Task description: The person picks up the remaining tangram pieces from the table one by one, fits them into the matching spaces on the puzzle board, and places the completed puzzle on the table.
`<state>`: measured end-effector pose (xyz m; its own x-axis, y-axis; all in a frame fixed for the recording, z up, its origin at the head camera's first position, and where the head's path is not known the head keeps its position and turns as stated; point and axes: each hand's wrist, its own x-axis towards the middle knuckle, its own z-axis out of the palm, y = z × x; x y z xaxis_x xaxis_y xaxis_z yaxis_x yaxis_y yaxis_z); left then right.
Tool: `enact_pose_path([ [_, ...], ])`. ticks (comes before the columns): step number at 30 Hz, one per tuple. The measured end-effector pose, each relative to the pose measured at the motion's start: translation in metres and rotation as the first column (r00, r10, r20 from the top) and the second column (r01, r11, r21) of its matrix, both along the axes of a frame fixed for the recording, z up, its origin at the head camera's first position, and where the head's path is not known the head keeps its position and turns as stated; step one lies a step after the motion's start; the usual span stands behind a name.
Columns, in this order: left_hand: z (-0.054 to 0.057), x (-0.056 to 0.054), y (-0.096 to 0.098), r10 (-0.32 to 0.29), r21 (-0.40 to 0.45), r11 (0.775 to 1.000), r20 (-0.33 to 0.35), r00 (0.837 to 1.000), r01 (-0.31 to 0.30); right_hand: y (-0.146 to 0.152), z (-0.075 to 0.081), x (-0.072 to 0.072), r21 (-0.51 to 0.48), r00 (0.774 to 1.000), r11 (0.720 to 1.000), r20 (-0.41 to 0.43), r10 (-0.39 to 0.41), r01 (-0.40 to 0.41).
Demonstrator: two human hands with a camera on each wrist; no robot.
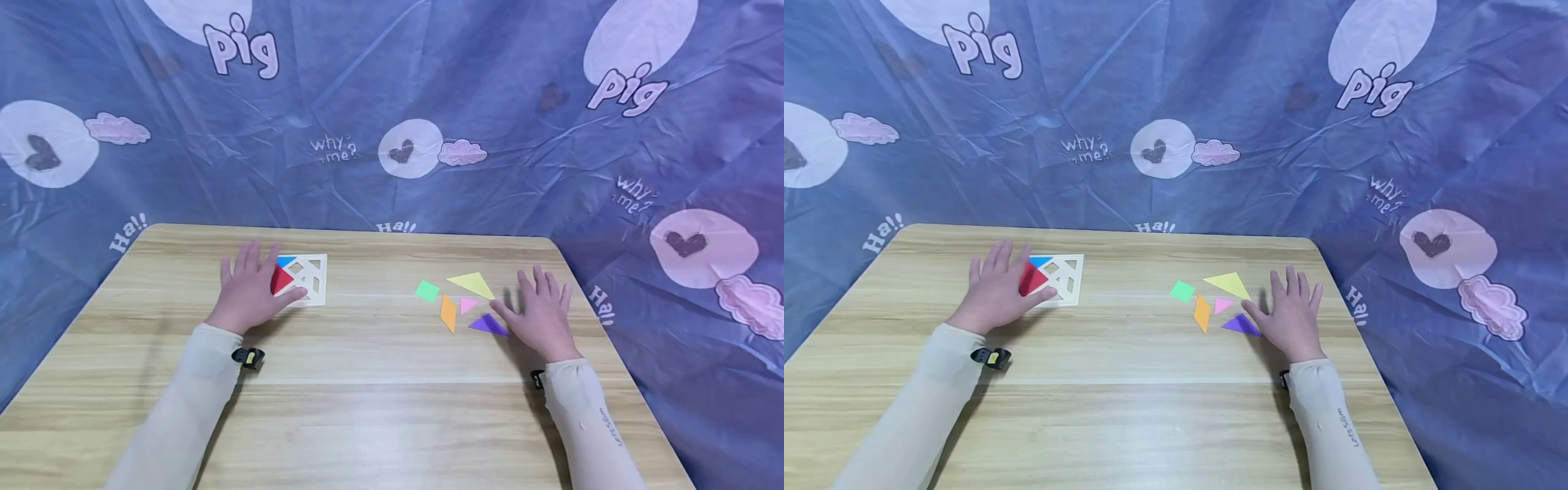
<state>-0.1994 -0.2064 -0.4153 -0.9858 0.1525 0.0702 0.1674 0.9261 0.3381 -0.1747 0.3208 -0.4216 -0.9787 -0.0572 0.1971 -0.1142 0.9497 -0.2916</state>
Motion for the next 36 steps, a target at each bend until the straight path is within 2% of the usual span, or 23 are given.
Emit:
enact_pose_path([
  [5,0.002,-0.001,0.005,-0.008,0.021,1.0,-0.017,1.0,0.008,-0.008,0.008,-0.002,-0.04,1.0,0.999,0.002,0.024,-0.024],
  [12,0.01,0.002,0.006,-0.023,0.083,0.996,-0.032,0.999,0.026,-0.037,0.022,-0.01,-0.115,0.99,0.991,0.117,0.08,-0.067],
  [15,0.012,0.003,0.005,-0.019,0.121,0.992,-0.026,0.999,0.022,-0.051,0.026,-0.014,-0.142,0.988,0.987,0.121,0.096,-0.079],
  [19,0.01,0.002,0.003,0.002,0.128,0.992,0.021,1.0,-0.005,-0.069,0.031,-0.012,-0.158,0.982,0.979,0.116,0.147,-0.127],
  [24,0.003,0.001,0.001,0.031,0.097,0.994,0.107,0.994,-0.042,-0.082,0.034,-0.003,-0.112,0.974,0.975,0.106,0.203,-0.191],
  [30,-0.004,0.002,-0.002,0.057,0.09,0.993,0.167,0.984,-0.073,-0.086,0.031,0.002,-0.069,0.968,0.973,0.108,0.227,-0.22],
  [36,-0.011,0.006,-0.006,0.074,0.09,0.991,0.226,0.971,-0.097,-0.089,0.027,0.003,-0.066,0.964,0.97,0.117,0.241,-0.234],
])
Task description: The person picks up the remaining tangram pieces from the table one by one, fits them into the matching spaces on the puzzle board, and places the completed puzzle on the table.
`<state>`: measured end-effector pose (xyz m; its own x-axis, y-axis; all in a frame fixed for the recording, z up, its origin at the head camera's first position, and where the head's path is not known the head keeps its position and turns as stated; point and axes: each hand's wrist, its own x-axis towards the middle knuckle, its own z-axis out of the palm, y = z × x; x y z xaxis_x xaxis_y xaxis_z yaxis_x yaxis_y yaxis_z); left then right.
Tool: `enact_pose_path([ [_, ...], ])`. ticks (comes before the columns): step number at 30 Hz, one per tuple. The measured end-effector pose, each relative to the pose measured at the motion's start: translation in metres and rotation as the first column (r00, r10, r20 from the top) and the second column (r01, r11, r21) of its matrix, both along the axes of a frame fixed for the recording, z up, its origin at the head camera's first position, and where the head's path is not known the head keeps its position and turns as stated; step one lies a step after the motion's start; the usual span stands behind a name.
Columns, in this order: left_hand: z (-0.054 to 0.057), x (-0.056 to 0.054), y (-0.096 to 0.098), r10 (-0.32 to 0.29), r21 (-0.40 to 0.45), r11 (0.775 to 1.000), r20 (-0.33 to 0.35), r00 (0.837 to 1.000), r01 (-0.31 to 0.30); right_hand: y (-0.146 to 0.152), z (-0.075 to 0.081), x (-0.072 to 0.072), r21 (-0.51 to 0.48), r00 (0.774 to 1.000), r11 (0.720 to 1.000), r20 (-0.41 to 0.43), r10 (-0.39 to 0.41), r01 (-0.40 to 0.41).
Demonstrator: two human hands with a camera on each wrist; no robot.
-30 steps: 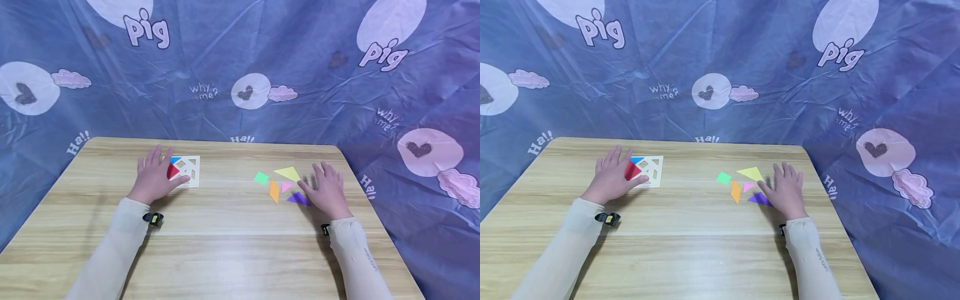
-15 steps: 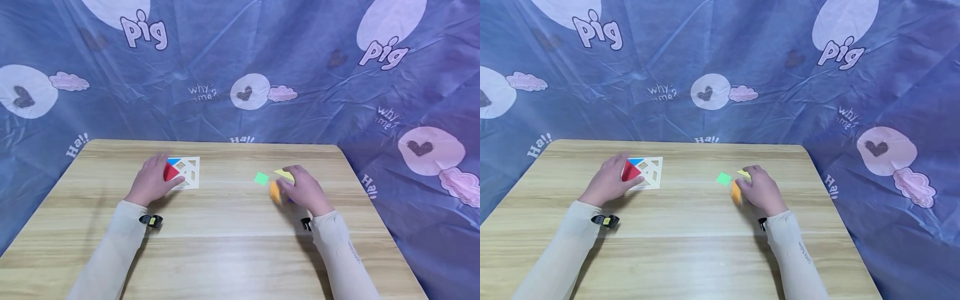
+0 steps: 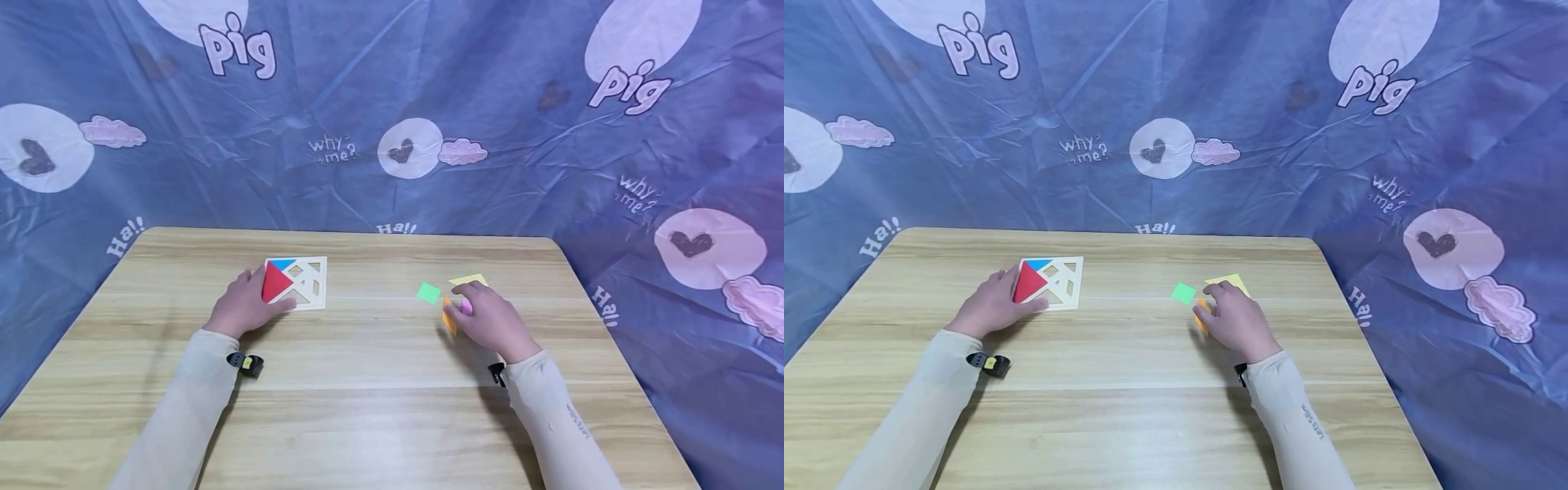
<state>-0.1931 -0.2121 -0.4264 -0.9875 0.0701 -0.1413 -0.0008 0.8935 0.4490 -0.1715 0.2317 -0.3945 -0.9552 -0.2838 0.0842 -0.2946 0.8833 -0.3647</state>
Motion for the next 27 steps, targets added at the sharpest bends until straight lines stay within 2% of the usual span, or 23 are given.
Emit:
enact_pose_path([
  [12,-0.007,-0.002,0.003,0.003,-0.038,0.999,-0.035,0.999,-0.005,-0.002,-0.003,0.001,0.029,1.0,1.0,0.003,0.007,-0.007],
  [21,-0.005,-0.001,0.008,-0.011,-0.048,0.999,-0.032,0.999,0.009,-0.004,-0.006,0.002,0.043,1.0,0.999,0.006,0.021,-0.021],
  [27,-0.002,0.004,0.016,-0.041,-0.07,0.997,-0.018,0.999,0.04,-0.006,-0.007,0.002,0.048,0.999,0.998,0.002,0.047,-0.047],
])
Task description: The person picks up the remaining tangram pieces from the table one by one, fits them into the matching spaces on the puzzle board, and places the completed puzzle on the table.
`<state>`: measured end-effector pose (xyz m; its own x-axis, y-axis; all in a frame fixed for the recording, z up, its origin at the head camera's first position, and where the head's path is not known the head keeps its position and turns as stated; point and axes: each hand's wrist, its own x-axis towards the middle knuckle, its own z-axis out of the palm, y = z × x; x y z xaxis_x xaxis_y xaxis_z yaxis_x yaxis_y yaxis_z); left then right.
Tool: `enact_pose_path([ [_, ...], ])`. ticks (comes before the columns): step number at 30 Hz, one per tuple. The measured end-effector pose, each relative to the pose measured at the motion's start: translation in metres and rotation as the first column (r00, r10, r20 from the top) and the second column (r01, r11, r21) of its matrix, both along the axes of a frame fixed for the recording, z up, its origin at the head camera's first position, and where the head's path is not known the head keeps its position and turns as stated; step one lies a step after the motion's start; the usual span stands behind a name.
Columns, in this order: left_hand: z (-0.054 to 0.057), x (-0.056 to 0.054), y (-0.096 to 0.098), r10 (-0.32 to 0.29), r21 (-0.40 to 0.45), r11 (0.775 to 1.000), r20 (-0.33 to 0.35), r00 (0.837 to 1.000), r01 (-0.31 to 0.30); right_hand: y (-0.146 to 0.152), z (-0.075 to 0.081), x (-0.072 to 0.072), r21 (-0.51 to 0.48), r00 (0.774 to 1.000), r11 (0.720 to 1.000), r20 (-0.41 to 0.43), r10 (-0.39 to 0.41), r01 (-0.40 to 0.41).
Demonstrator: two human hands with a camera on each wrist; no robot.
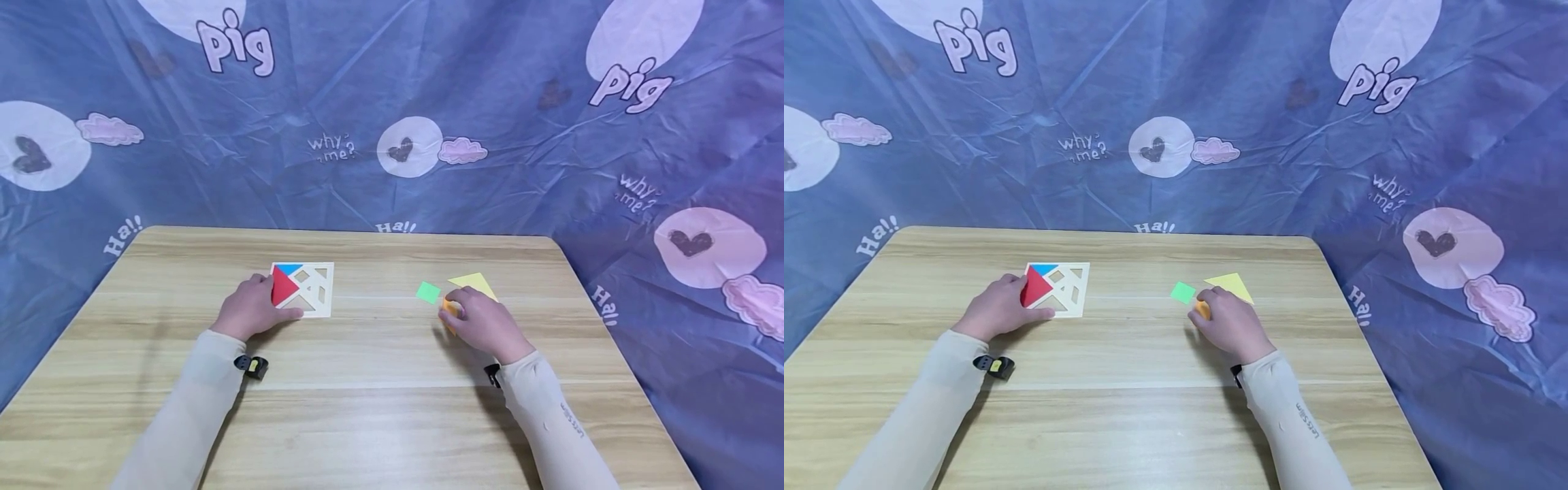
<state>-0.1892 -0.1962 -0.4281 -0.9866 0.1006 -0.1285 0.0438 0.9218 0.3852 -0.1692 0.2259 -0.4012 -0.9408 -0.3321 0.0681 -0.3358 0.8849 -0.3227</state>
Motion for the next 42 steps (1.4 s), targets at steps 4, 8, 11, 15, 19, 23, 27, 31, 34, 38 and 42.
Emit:
enact_pose_path([
  [4,0.002,0.004,0.009,-0.029,-0.019,0.999,-0.004,1.0,0.029,-0.001,0.001,0.001,0.011,1.0,1.0,0.002,0.008,-0.008],
  [8,0.002,0.007,0.021,-0.06,-0.042,0.997,-0.031,0.998,0.059,-0.003,0.0,0.002,0.019,1.0,1.0,0.015,0.02,-0.021],
  [11,0.002,0.011,0.033,-0.081,-0.055,0.995,-0.049,0.995,0.079,-0.005,-0.003,0.002,0.027,0.999,0.999,0.021,0.031,-0.032],
  [15,0.002,0.017,0.052,-0.11,-0.075,0.992,-0.062,0.992,0.106,-0.007,-0.005,0.002,0.041,0.998,0.997,0.04,0.057,-0.059],
  [19,0.003,0.024,0.069,-0.13,-0.11,0.987,-0.084,0.988,0.121,-0.011,-0.005,0.003,0.037,0.991,0.993,0.071,0.11,-0.113],
  [23,0.001,0.029,0.087,-0.14,-0.138,0.983,-0.108,0.984,0.125,-0.017,-0.004,0.006,0.027,0.976,0.979,0.09,0.198,-0.201],
  [27,0.0,0.034,0.106,-0.142,-0.146,0.982,-0.124,0.982,0.123,-0.024,-0.005,0.009,-0.02,0.944,0.953,0.13,0.303,-0.303],
  [31,-0.001,0.039,0.12,-0.145,-0.132,0.983,-0.122,0.982,0.128,-0.03,-0.011,0.012,-0.046,0.912,0.922,0.133,0.387,-0.384],
  [34,0.001,0.04,0.125,-0.153,-0.103,0.984,-0.097,0.984,0.143,-0.035,-0.012,0.013,-0.034,0.898,0.903,0.094,0.43,-0.429],
  [38,0.004,0.032,0.12,-0.154,-0.032,0.988,-0.088,0.984,0.152,-0.039,-0.012,0.014,-0.027,0.889,0.89,0.047,0.455,-0.454],
  [42,0.002,0.018,0.108,-0.199,0.012,0.979,-0.114,0.973,0.201,-0.042,-0.016,0.013,-0.028,0.871,0.871,0.034,0.49,-0.49],
])
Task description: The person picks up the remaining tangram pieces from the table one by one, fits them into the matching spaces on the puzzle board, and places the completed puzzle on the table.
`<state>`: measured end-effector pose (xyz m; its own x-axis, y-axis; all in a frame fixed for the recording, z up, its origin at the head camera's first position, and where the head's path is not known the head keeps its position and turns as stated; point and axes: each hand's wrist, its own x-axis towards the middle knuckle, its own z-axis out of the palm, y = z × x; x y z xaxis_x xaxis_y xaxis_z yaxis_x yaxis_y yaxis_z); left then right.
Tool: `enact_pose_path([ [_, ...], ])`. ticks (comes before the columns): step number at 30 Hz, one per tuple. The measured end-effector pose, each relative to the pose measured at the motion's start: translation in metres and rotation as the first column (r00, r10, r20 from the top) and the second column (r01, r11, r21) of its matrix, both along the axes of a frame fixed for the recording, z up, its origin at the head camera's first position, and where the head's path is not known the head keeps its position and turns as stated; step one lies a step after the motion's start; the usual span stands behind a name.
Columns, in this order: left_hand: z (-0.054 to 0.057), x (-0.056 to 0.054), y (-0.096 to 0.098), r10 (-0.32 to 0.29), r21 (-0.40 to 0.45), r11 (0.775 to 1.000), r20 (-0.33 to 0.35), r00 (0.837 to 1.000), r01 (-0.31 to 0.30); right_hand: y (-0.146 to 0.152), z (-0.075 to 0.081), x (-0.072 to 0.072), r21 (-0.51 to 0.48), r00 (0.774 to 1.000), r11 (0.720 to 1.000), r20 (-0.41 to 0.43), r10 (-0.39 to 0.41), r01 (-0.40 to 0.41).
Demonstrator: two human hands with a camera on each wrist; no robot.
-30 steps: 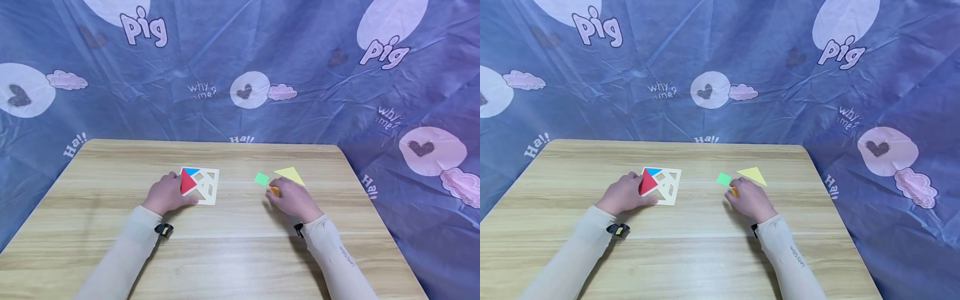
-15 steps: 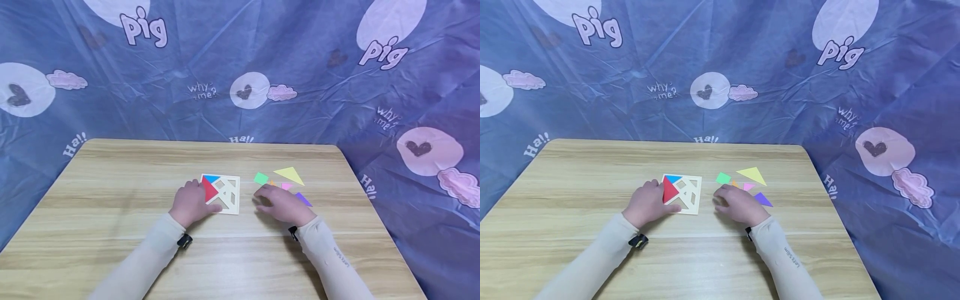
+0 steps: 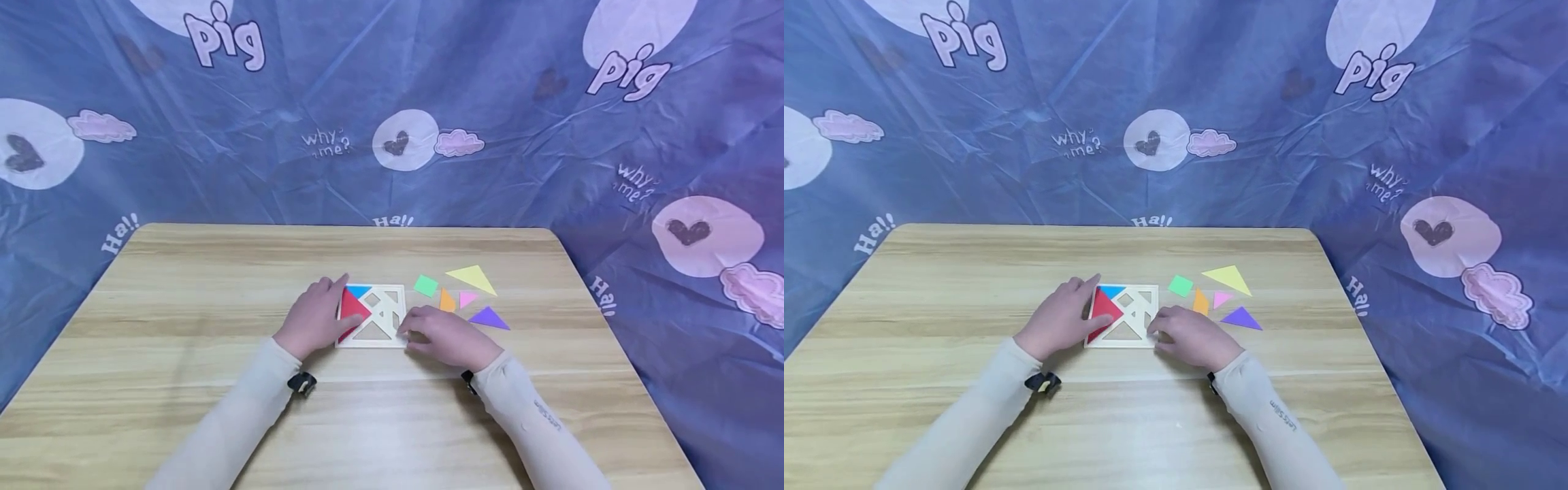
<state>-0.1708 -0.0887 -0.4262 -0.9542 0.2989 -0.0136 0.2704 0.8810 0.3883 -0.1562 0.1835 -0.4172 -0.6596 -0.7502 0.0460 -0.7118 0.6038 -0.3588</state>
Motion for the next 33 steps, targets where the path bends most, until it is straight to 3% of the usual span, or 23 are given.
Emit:
enact_pose_path([
  [7,-0.009,-0.01,-0.008,-0.117,-0.018,0.993,0.054,0.992,0.118,-0.005,-0.005,0.001,0.014,0.998,0.998,-0.027,0.063,-0.062],
  [17,-0.01,-0.013,-0.007,-0.122,-0.095,0.987,0.079,0.989,0.129,-0.006,-0.001,0.004,0.053,0.999,0.997,-0.013,0.052,-0.052],
  [26,-0.005,-0.006,0.0,-0.164,-0.088,0.981,0.116,0.98,0.174,0.002,0.004,0.002,0.005,0.996,0.997,0.059,0.073,-0.073],
  [33,-0.003,-0.002,0.0,-0.152,-0.074,0.984,0.141,0.978,0.164,0.004,0.004,0.003,-0.001,0.995,0.998,0.075,0.066,-0.066],
])
